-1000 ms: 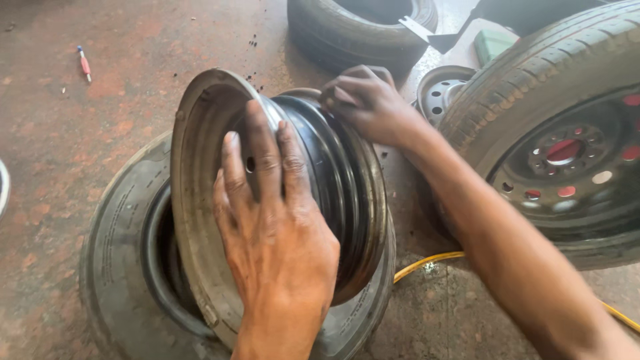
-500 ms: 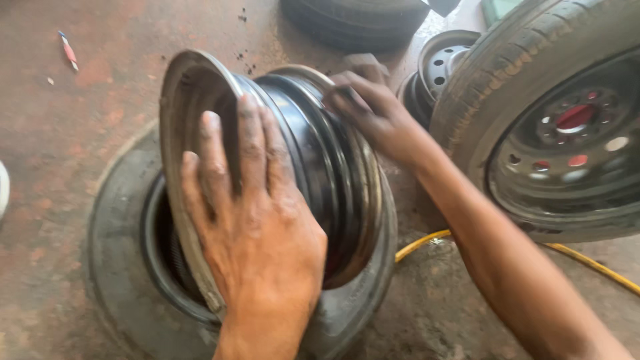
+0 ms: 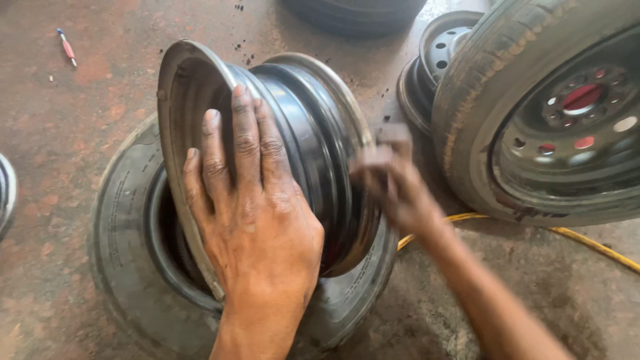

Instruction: The person scrubs the rim of a metal wheel using a blue abrasive block, rotating the wheel to clean different sections. The person then moves the wheel to a red tire mounting machine and positions it on the machine's central hub.

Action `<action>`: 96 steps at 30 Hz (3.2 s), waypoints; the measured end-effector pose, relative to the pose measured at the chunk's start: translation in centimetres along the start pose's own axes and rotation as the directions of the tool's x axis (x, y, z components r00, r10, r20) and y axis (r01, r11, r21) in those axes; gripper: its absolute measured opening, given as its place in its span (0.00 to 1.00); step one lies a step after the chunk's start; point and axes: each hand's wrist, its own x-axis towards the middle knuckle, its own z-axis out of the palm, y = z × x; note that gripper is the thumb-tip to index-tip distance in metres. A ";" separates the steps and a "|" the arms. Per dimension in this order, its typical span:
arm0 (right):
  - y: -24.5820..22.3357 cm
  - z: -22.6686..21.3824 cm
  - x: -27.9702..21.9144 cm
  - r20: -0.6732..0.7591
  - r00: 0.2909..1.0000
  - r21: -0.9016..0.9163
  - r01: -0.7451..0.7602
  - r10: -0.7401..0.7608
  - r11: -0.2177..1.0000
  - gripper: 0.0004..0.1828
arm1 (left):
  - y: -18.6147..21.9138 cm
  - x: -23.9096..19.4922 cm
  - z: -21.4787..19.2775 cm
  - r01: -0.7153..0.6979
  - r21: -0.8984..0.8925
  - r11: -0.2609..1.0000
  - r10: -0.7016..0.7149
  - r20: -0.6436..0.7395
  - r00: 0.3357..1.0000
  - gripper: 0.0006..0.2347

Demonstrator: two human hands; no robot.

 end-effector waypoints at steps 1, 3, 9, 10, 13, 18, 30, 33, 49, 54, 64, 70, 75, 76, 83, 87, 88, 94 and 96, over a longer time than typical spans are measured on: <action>-1.0 0.3 -1.2 -0.098 0.986 -0.214 0.114 -0.138 0.970 0.07 | 0.0 0.0 0.2 0.003 -0.010 1.000 -0.003 -0.006 1.000 0.33; -0.2 -0.3 0.3 -0.050 0.981 -0.245 0.169 -0.186 0.955 0.08 | 0.0 0.0 0.6 0.006 -0.025 1.000 -0.006 -0.011 1.000 0.33; 4.1 -1.6 9.6 0.280 0.937 0.205 -0.270 0.208 0.941 0.14 | -0.2 0.1 0.5 0.027 0.012 1.000 -0.028 0.020 0.999 0.33; 3.4 -1.6 7.1 0.200 0.945 0.250 -0.306 0.261 0.918 0.14 | -0.1 0.1 0.4 0.024 -0.017 1.000 -0.023 0.011 1.000 0.33; 0.7 0.5 -0.6 -0.124 0.989 -0.184 0.058 -0.082 0.981 0.08 | 0.4 -0.3 0.6 0.035 -0.065 0.997 -0.035 0.002 0.999 0.33; 5.3 -1.5 6.1 0.292 0.921 0.269 -0.337 0.257 0.902 0.12 | 0.4 0.0 0.6 0.062 -0.032 0.998 -0.061 0.020 0.998 0.33; 6.5 -1.3 6.8 0.335 0.877 0.474 -0.473 0.345 0.742 0.17 | 0.7 -0.5 0.7 0.061 -0.042 0.997 -0.064 -0.066 0.996 0.33; 6.6 -1.5 11.7 0.338 0.917 0.241 -0.301 0.211 0.923 0.17 | 0.7 -0.5 0.3 0.049 -0.077 0.996 -0.054 -0.071 0.996 0.34; 3.2 -1.1 5.0 0.251 0.838 0.285 -0.542 0.484 0.791 0.22 | 0.8 -0.9 0.5 0.039 -0.105 0.994 -0.048 -0.083 0.995 0.32; 3.7 -1.3 5.1 0.211 0.938 0.176 -0.312 0.274 0.933 0.19 | 0.7 -0.6 0.8 0.059 -0.046 0.997 -0.062 -0.067 0.996 0.32; -2.1 -0.8 1.5 -0.062 0.976 -0.349 -0.215 0.206 0.912 0.15 | 0.8 -0.7 0.7 0.079 -0.066 0.995 -0.081 -0.035 0.996 0.34; 1.3 -1.9 10.0 0.170 0.895 -0.250 -0.365 0.412 0.897 0.20 | 0.8 -1.0 0.6 0.069 -0.087 0.994 -0.072 -0.030 0.997 0.34; -0.5 -1.6 3.1 0.098 0.964 -0.343 -0.201 0.247 0.918 0.16 | 0.8 -0.8 0.6 0.077 -0.111 0.991 -0.082 -0.039 0.996 0.35; -0.4 -1.4 2.9 0.087 0.971 -0.372 -0.175 0.222 0.912 0.16 | 0.8 -0.8 0.8 0.081 -0.116 0.990 -0.086 -0.038 0.996 0.35; 3.5 -2.1 14.6 0.378 0.926 -0.212 0.089 -0.002 0.973 0.21 | 1.1 -0.8 0.6 0.065 -0.120 0.991 -0.074 -0.068 0.995 0.34; -1.9 -2.7 4.7 0.018 0.995 -0.361 -0.081 0.094 0.929 0.18 | 1.1 -1.0 0.6 0.072 -0.176 0.982 -0.088 -0.084 0.993 0.34; -1.8 -2.7 5.3 0.034 0.981 -0.381 -0.163 0.190 0.910 0.18 | 1.0 -0.8 0.7 0.066 -0.174 0.983 -0.082 -0.087 0.993 0.34; 0.5 -1.5 13.7 0.153 0.818 -0.201 -0.524 0.554 0.828 0.18 | 1.2 -0.9 0.6 0.058 -0.159 0.986 -0.072 -0.085 0.994 0.34; 0.1 -1.7 12.3 0.085 0.870 -0.096 -0.477 0.485 0.874 0.18 | 1.1 -0.8 0.4 0.047 -0.180 0.983 -0.065 -0.096 0.993 0.34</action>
